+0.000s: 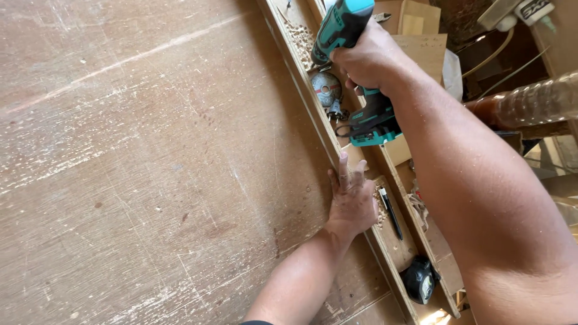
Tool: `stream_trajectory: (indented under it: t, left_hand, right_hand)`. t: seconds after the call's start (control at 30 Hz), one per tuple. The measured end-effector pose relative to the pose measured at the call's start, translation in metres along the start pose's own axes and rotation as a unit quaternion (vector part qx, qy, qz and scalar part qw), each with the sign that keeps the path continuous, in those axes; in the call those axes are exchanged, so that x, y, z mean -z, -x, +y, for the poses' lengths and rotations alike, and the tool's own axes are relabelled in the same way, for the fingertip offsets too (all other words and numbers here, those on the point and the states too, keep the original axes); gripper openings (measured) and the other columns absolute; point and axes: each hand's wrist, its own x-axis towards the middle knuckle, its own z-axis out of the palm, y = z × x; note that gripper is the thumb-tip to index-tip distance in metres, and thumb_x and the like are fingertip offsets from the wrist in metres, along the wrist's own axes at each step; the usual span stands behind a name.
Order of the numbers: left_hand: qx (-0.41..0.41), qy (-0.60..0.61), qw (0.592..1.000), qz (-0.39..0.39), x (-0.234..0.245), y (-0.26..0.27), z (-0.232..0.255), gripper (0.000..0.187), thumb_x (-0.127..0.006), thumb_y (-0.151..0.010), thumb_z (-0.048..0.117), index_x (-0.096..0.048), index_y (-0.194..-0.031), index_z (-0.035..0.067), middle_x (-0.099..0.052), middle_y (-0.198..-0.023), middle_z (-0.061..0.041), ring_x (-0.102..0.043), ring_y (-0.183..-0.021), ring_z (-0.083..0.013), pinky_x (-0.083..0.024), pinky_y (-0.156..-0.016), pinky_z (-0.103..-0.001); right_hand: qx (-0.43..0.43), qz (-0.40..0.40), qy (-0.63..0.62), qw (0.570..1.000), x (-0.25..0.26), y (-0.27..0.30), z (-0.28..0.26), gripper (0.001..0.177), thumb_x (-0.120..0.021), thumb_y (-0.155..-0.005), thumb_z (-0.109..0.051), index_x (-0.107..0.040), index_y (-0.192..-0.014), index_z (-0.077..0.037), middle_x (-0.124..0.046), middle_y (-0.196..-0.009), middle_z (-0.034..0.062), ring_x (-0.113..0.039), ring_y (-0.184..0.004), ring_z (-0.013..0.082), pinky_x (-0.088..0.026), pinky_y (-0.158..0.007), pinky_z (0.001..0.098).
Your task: The person measures and marks a wooden board with a tape measure and a marker, then uses a power drill to make holes in a wooden frame. They handle two wooden boards, moving them around the workbench to align and test their fit against the frame.
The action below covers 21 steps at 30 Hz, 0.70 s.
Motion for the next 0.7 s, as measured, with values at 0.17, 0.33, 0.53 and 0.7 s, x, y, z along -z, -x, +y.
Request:
stream_trajectory:
  t: [0.17, 0.33, 0.53, 0.7]
  left_hand:
    - [0.003, -0.013, 1.0, -0.014, 0.002, -0.001, 0.001, 0.026, -0.068, -0.08, 0.025, -0.064, -0.097, 0.006, -0.023, -0.155, -0.021, 0.011, -0.15, -0.0557, -0.012, -0.119, -0.077]
    - [0.008, -0.034, 0.999, -0.042, 0.003, -0.002, -0.001, 0.026, -0.067, -0.08, 0.027, -0.063, -0.095, 0.006, -0.021, -0.156, -0.022, 0.013, -0.15, -0.0558, -0.012, -0.12, -0.078]
    - [0.008, -0.023, 0.998, -0.055, 0.005, -0.002, -0.002, 0.03, -0.067, -0.079, 0.028, -0.063, -0.096, 0.005, -0.02, -0.156, -0.023, 0.014, -0.149, -0.0561, -0.012, -0.118, -0.078]
    - [0.0, -0.045, 0.997, -0.056, 0.008, -0.003, -0.001, 0.032, -0.063, -0.081, 0.028, -0.062, -0.099, 0.002, -0.019, -0.159, -0.024, 0.018, -0.147, -0.0574, -0.01, -0.117, -0.078]
  right_hand:
    - [0.01, 0.025, -0.015, 1.0, -0.003, 0.008, 0.004, 0.051, -0.07, -0.093, -0.019, -0.045, -0.136, -0.01, -0.071, -0.089, 0.0079, -0.069, -0.062, 0.0151, -0.059, -0.052, 0.0335]
    - [0.013, 0.033, -0.021, 0.999, -0.006, 0.014, 0.005, 0.056, -0.069, -0.094, -0.02, -0.04, -0.141, -0.012, -0.071, -0.09, 0.0097, -0.07, -0.063, 0.0166, -0.06, -0.052, 0.0348]
    - [0.027, 0.026, 0.01, 0.999, -0.006, 0.012, 0.006, 0.05, -0.067, -0.098, -0.02, -0.042, -0.14, -0.011, -0.072, -0.086, 0.0132, -0.071, -0.064, 0.0165, -0.06, -0.054, 0.0346]
    - [0.04, 0.026, 0.009, 0.999, -0.003, 0.008, 0.002, 0.046, -0.069, -0.097, -0.019, -0.047, -0.136, -0.01, -0.072, -0.09, 0.0102, -0.071, -0.065, 0.0164, -0.06, -0.055, 0.0352]
